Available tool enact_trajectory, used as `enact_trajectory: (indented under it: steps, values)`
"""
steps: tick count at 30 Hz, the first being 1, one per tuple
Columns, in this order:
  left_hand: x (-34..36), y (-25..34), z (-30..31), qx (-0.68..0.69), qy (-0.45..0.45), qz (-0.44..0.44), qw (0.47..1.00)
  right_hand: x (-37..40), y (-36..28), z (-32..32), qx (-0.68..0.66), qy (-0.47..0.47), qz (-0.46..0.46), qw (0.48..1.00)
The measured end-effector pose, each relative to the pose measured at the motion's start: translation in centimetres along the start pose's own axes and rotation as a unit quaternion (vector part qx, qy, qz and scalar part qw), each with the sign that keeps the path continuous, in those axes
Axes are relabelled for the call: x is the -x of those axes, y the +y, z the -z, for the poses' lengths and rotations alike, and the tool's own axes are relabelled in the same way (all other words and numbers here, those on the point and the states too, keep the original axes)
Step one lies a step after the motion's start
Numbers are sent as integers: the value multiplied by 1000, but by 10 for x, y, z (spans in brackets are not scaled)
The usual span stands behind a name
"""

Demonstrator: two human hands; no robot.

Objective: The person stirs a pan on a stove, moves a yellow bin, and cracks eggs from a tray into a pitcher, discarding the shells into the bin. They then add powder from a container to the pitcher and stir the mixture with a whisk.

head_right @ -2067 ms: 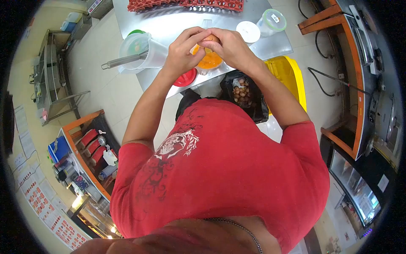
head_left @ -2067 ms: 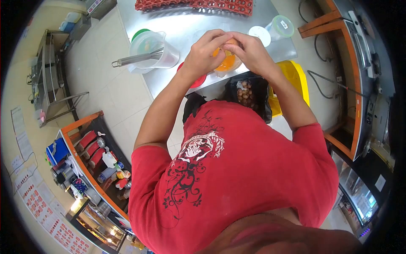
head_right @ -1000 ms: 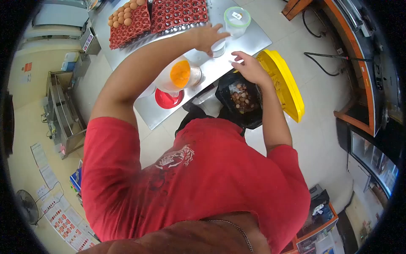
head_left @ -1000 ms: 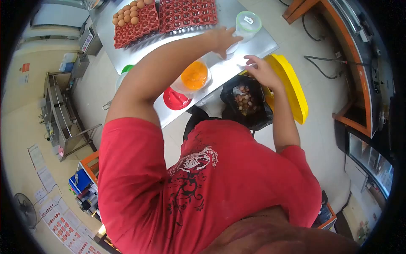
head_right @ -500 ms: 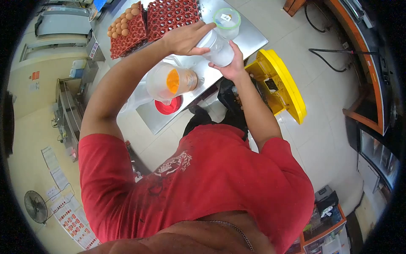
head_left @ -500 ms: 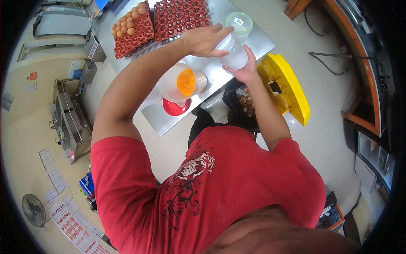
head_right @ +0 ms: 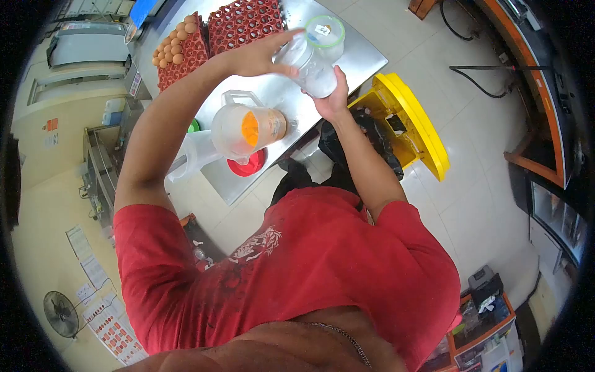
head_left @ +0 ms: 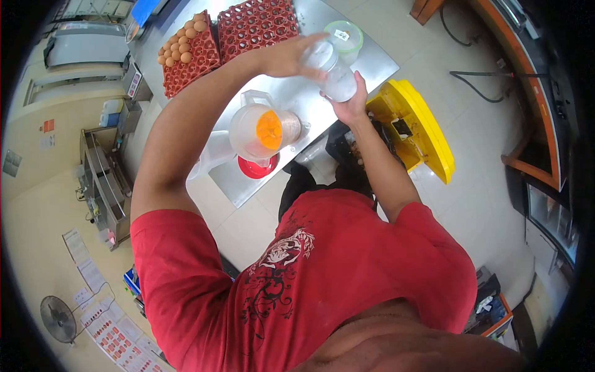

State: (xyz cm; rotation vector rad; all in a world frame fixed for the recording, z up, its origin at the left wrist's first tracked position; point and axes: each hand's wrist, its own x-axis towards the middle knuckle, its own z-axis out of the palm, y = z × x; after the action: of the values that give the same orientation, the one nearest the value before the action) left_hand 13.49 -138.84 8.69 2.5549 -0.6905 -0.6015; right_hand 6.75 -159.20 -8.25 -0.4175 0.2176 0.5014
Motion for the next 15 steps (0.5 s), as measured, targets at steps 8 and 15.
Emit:
enact_trajectory:
  steps: [8,15]
  values:
    - [-10,-17,-10,118,-28,137,983,25,1,19,-8,31,-15,999]
    - [-29,-91,-51,-107,-73,119,984,43,-7,29,-43,-13,-40,998]
